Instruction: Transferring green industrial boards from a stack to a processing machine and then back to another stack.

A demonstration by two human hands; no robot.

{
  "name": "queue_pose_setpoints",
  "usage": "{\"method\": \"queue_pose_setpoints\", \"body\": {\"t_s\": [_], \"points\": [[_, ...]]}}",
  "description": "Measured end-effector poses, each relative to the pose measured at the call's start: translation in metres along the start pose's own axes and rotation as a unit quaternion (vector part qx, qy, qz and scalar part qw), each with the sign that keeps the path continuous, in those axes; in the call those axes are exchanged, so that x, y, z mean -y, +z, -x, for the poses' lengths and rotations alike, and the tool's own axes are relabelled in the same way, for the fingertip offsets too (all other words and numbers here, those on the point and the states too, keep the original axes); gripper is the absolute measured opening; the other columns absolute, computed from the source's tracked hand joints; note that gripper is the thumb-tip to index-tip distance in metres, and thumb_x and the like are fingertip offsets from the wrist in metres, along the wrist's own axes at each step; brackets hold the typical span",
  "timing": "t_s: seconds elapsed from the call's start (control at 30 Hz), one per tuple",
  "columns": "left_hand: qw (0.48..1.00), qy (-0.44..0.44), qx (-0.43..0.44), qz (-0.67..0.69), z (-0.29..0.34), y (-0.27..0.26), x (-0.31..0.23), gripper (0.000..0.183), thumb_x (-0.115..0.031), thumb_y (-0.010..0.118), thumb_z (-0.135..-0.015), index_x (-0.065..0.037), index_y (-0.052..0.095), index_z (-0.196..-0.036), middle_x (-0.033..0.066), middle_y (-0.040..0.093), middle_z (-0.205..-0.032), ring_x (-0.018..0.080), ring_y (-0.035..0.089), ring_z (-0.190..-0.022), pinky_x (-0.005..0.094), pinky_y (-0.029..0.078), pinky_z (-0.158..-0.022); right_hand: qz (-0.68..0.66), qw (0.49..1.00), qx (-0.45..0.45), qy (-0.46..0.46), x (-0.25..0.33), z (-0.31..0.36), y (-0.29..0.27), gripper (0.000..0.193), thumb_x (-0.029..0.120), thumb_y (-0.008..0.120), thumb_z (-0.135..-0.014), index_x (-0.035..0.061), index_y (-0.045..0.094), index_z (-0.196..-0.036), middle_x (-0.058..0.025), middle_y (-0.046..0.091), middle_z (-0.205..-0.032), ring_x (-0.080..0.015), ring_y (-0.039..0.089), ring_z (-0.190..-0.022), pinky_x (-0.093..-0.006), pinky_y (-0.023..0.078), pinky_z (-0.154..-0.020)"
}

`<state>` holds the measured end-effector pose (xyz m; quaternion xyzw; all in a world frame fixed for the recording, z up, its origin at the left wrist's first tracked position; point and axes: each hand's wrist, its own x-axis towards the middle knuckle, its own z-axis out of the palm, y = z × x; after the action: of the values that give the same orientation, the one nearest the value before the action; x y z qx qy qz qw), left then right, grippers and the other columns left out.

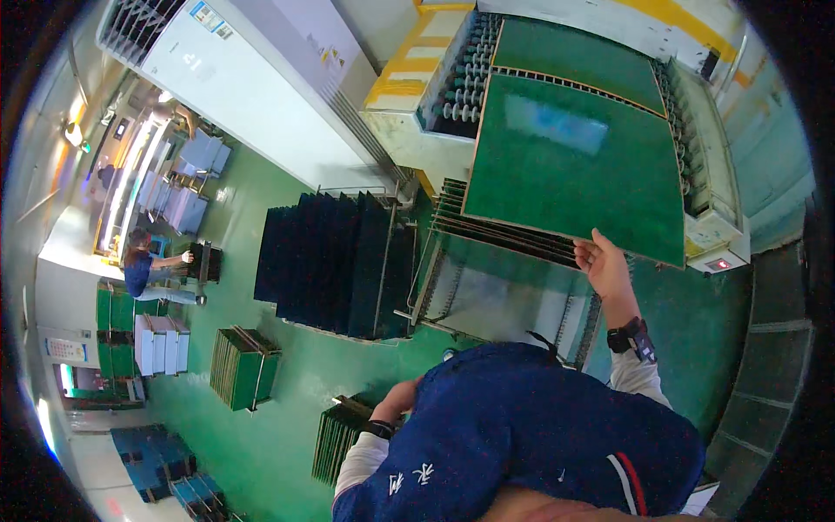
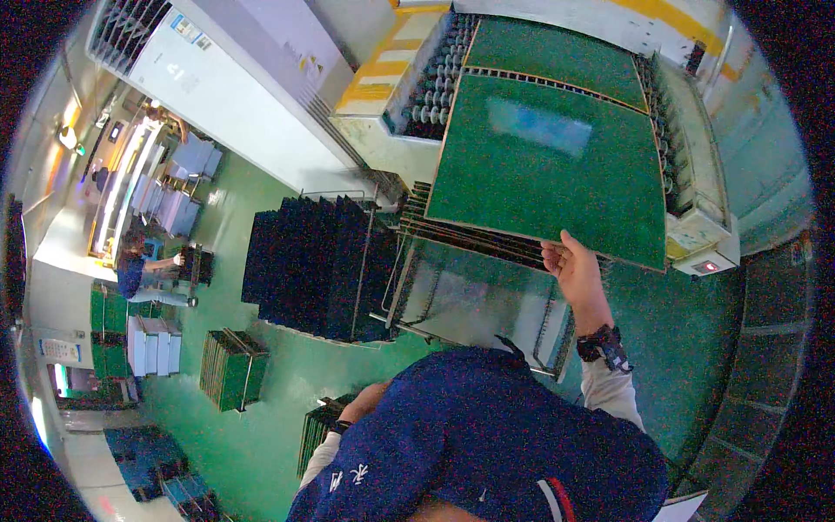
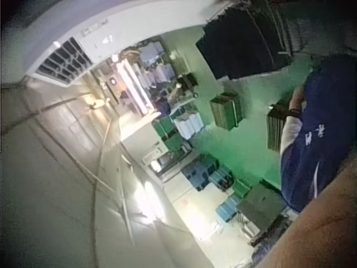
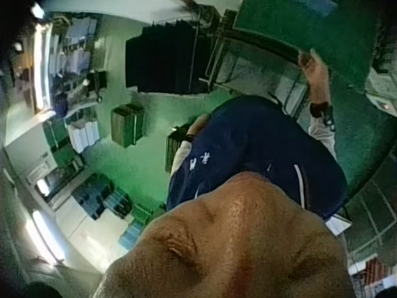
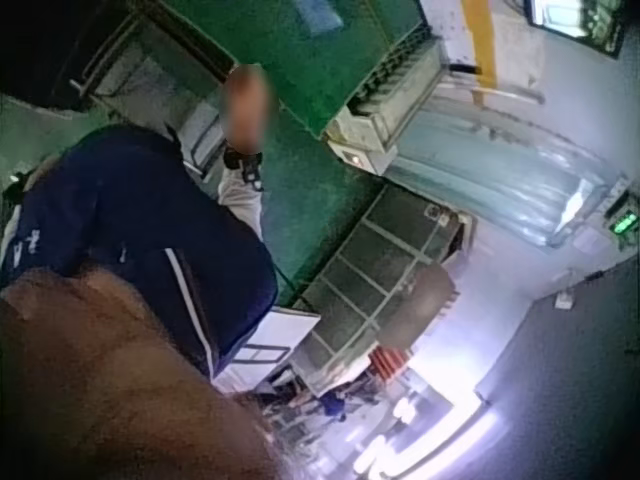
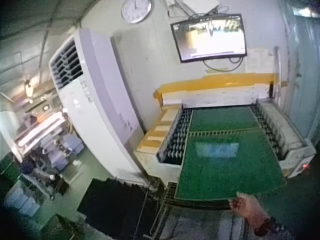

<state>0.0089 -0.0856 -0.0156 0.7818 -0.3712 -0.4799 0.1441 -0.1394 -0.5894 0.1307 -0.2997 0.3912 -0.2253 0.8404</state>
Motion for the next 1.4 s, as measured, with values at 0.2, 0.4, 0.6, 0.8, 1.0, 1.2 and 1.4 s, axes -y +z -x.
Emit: {"method": "queue_pose_setpoints", "body": {"t_s": [0.2,0.4,0.6,0.8,1.0,1.2,1.4], "points": [[0.999,-0.040,0.012,0.024,0.005,-0.005,-0.017,0.053,-0.035,0.058,-0.082,-0.012,0.048,-0.128,0.0230,0.062,-0.107,0.0409,0.059,-0.097,0.0451,0.047,-0.081,-0.033,0.999,0.001,0.004,0.000,-0.017,-0.005,0.028,0.029,0.061,-0.088,0.0020,0.058,-0.095,-0.0108,0.066,-0.090,-0.0171,0.061,-0.078,-0.0305,0.049,-0.072],[0.998,-0.057,0.014,0.025,0.010,-0.008,-0.024,0.050,-0.034,0.055,-0.084,-0.012,0.048,-0.129,0.0235,0.061,-0.109,0.0404,0.058,-0.100,0.0451,0.046,-0.084,-0.030,1.000,-0.001,-0.007,0.005,-0.021,0.005,0.025,0.028,0.060,-0.089,0.0036,0.058,-0.092,-0.0116,0.066,-0.094,-0.0162,0.061,-0.078,-0.0309,0.050,-0.073],[0.998,-0.035,-0.018,0.051,0.004,0.004,-0.006,0.051,-0.034,0.056,-0.084,-0.012,0.047,-0.130,0.0235,0.061,-0.110,0.0411,0.057,-0.103,0.0453,0.046,-0.085,-0.044,0.999,0.021,0.003,0.005,-0.034,0.003,0.023,0.026,0.060,-0.089,0.0036,0.058,-0.092,-0.0125,0.066,-0.094,-0.0170,0.061,-0.077,-0.0301,0.050,-0.071],[0.999,-0.045,0.005,0.025,0.007,0.002,-0.009,0.050,-0.033,0.055,-0.085,-0.014,0.046,-0.130,0.0229,0.061,-0.110,0.0409,0.058,-0.102,0.0451,0.047,-0.084,-0.048,0.999,0.012,0.007,0.009,-0.038,0.007,0.025,0.026,0.061,-0.089,0.0018,0.058,-0.093,-0.0123,0.066,-0.094,-0.0166,0.060,-0.076,-0.0291,0.050,-0.070],[0.998,-0.050,-0.006,0.041,0.003,0.019,0.013,0.049,-0.033,0.053,-0.086,-0.013,0.046,-0.130,0.0229,0.061,-0.109,0.0411,0.058,-0.099,0.0456,0.047,-0.082,-0.051,0.999,0.008,0.004,0.010,-0.042,0.012,0.025,0.026,0.061,-0.089,0.0020,0.057,-0.094,-0.0121,0.065,-0.095,-0.0166,0.060,-0.076,-0.0293,0.049,-0.070],[0.998,-0.057,0.003,0.033,0.005,0.015,0.004,0.049,-0.037,0.052,-0.086,-0.012,0.047,-0.128,0.0231,0.062,-0.108,0.0417,0.058,-0.098,0.0465,0.047,-0.081,-0.048,0.999,-0.003,-0.003,0.014,-0.048,0.013,0.022,0.025,0.060,-0.089,0.0038,0.055,-0.092,-0.0126,0.065,-0.095,-0.0164,0.059,-0.075,-0.0299,0.048,-0.068],[0.998,-0.050,-0.002,0.036,0.006,0.016,0.002,0.048,-0.037,0.052,-0.086,-0.011,0.049,-0.126,0.0231,0.062,-0.105,0.0420,0.059,-0.096,0.0467,0.047,-0.080,-0.045,0.999,0.000,-0.010,0.017,-0.051,0.014,0.022,0.026,0.060,-0.089,0.0039,0.055,-0.091,-0.0134,0.066,-0.095,-0.0165,0.058,-0.075,-0.0298,0.048,-0.068]]}}
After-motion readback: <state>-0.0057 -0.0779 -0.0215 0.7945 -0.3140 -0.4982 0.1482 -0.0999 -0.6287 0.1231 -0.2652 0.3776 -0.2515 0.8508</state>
